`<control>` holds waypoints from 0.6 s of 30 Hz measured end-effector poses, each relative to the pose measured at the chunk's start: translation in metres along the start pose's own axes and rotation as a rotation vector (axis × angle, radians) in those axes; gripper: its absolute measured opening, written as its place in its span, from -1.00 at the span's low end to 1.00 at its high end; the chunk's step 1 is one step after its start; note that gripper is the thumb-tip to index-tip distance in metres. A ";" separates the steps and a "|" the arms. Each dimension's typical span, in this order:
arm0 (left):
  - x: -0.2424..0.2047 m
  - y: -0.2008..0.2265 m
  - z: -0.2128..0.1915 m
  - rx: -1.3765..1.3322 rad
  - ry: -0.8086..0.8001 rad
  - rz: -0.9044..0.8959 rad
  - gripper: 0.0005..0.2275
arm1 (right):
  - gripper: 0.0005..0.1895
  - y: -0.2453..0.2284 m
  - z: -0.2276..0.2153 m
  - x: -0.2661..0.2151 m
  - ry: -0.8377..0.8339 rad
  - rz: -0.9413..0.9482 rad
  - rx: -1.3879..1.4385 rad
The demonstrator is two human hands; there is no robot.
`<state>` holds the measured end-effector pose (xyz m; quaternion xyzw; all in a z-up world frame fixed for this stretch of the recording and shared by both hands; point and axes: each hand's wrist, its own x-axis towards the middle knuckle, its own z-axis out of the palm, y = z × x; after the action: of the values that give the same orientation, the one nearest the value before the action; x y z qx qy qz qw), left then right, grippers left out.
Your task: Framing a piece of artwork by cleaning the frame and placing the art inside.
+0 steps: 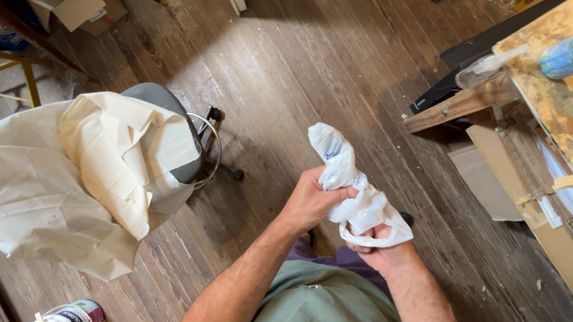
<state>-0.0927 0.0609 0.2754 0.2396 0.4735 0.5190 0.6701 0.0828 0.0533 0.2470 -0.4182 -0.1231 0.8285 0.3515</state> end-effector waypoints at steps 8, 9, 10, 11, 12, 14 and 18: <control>-0.001 0.015 0.009 0.229 0.381 0.129 -0.76 | -0.45 -0.035 0.033 -0.037 0.086 -0.661 -0.731; -0.003 0.021 0.017 0.259 0.387 0.111 -0.75 | -0.36 -0.032 0.038 -0.034 0.081 -0.849 -0.937; -0.004 0.027 0.025 0.289 0.393 0.094 -0.74 | -0.26 -0.030 0.044 -0.030 0.076 -1.033 -1.148; -0.006 0.025 0.031 0.296 0.369 0.094 -0.74 | -0.26 -0.033 0.054 -0.032 0.101 -1.043 -1.146; -0.008 0.022 0.037 0.331 0.376 0.066 -0.76 | -0.39 -0.037 0.064 -0.034 0.177 -1.100 -1.224; -0.007 0.016 0.036 0.375 0.351 0.042 -0.77 | -0.50 -0.040 0.064 -0.033 0.291 -1.167 -1.298; 0.005 -0.001 0.017 0.359 0.049 0.041 -0.85 | -0.79 -0.049 0.042 -0.034 0.464 -0.999 -1.099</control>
<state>-0.0767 0.0678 0.2804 0.3525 0.5697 0.4453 0.5941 0.0877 0.0695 0.3181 -0.5902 -0.6131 0.2834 0.4422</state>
